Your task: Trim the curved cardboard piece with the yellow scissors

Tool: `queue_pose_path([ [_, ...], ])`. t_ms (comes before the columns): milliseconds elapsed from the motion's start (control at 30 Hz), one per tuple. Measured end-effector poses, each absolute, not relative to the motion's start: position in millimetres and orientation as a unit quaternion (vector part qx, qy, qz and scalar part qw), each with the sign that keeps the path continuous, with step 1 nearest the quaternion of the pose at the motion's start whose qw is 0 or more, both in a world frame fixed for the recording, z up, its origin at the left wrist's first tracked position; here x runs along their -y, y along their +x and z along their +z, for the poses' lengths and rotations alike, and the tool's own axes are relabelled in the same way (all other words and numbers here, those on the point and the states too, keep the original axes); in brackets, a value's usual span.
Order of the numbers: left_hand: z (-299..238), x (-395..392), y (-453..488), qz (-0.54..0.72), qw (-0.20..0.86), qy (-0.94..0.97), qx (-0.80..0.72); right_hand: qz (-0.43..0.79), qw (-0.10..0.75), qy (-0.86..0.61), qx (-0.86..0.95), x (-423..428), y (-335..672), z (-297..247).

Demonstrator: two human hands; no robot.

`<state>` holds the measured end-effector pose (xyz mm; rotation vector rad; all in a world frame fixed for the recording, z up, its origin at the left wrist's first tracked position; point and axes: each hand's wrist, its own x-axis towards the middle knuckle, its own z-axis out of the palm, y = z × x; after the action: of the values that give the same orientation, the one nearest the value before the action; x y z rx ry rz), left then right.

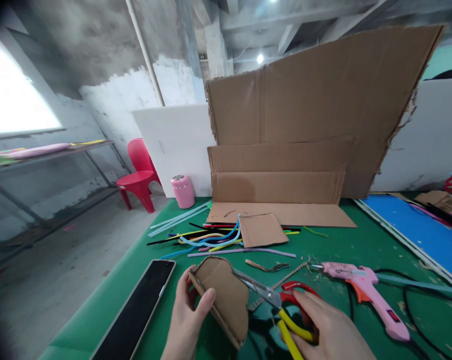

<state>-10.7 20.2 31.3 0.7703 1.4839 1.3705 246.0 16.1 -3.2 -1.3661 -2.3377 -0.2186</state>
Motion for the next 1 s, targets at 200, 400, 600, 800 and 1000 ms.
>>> queue_pose_path([
  [200,30,-20,-9,0.558,0.469,0.313,-0.609,-0.12,0.207,-0.48,0.844,-17,245,-3],
  [400,23,-21,-11,0.556,0.465,0.313,-0.614,-0.125,0.206,-0.475,0.846,-17,248,-8],
  [600,12,-23,-13,0.556,0.465,0.319,-0.61,-0.115,0.22,-0.477,0.843,-17,249,-10],
  [800,12,-23,-13,0.561,0.464,0.32,-0.607,-0.123,0.215,-0.46,0.853,-18,250,-4],
  [1000,10,-23,-15,0.549,0.462,0.325,-0.616,-0.138,0.21,-0.443,0.861,-19,250,3],
])
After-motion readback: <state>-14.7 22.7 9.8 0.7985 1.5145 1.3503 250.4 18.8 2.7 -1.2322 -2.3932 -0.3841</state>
